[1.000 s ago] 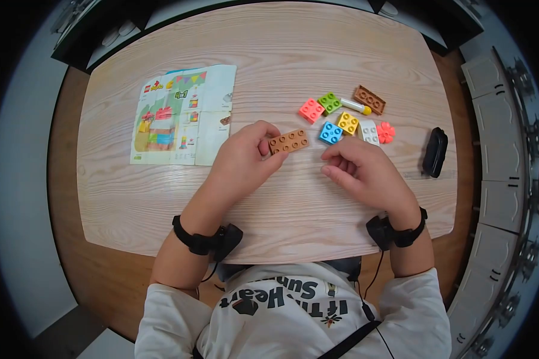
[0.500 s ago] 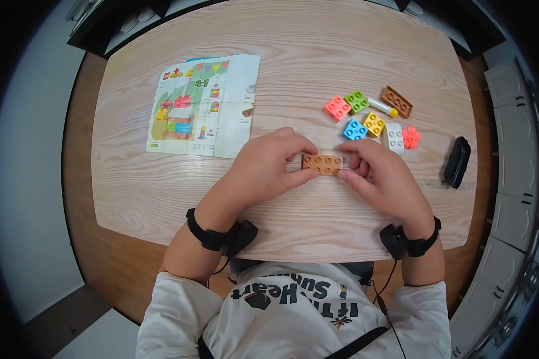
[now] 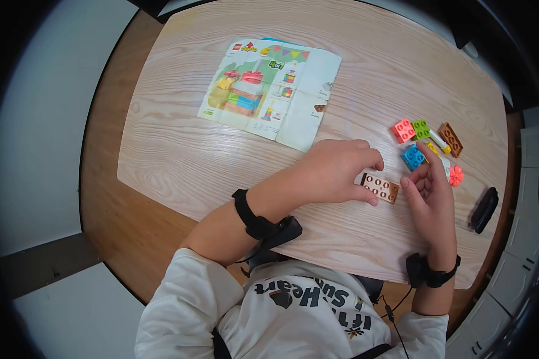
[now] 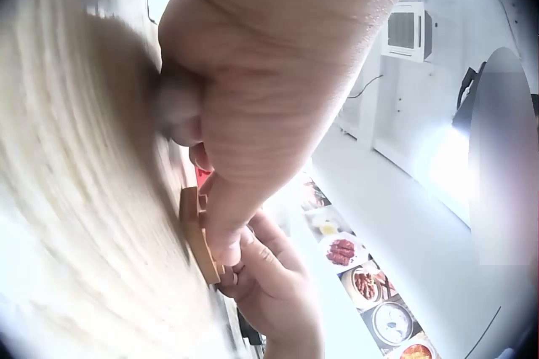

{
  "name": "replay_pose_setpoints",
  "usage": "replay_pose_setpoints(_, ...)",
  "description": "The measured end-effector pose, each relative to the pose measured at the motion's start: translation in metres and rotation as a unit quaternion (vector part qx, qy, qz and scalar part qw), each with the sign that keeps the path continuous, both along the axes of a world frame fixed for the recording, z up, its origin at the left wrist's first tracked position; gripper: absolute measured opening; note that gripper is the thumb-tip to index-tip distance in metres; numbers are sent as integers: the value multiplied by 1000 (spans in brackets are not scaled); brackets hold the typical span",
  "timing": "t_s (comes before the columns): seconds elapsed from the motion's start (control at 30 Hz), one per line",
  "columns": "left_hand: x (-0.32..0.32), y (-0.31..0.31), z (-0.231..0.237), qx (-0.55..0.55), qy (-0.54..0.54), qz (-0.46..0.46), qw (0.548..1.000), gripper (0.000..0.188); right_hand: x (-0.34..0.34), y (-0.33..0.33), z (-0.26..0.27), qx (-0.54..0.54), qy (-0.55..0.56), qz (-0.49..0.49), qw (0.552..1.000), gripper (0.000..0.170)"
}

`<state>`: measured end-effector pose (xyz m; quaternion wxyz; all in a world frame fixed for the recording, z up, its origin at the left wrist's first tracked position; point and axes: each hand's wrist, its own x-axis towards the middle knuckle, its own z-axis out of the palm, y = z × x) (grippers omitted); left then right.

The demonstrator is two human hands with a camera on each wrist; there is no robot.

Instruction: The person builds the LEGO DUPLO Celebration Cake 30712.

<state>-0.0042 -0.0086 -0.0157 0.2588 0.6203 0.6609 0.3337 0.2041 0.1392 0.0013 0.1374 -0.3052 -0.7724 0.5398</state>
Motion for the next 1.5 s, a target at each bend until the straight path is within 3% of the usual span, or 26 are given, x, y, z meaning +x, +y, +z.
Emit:
replay_pose_setpoints(0.3, 2, 2, -3, -15, 24, 1, 1000, 41, 1, 3, 5, 38, -30, 97, 994, 64)
replay_pose_setpoints(0.5, 2, 3, -4, 32, -14, 11, 999, 41, 5, 13, -1, 35, 31, 50, 998, 57)
replay_pose_setpoints(0.63, 1, 4, 5, -37, -34, 24, 998, 40, 6, 21, 2, 42, 86, -48, 994, 44)
replay_pose_setpoints(0.73, 2, 4, 5, -47, -34, 30, 998, 40, 7, 25, -1, 128, 86, -42, 987, 43)
replay_pose_setpoints(0.83, 2, 3, 2, -35, -37, 33, 998, 39, 7, 21, 4, 153, 65, 8, 986, 43)
replay_pose_setpoints(0.97, 2, 3, 4, -44, -24, 30, 998, 39, 7, 12, 17, 74, 2, 123, 990, 44)
replay_pose_setpoints(1.07, 2, 3, 0, -29, -18, 22, 999, 41, 5, 6, 10, 104, -2, 146, 984, 41)
replay_pose_setpoints(1.37, 3, 2, 3, -10, -25, 2, 1000, 46, 0, 6, 4, 61, 2, 74, 995, 39)
replay_pose_setpoints(1.5, 2, 0, -2, 6, 0, -2, 1000, 42, -9, -1, 1, 92, 21, 42, 995, 39)
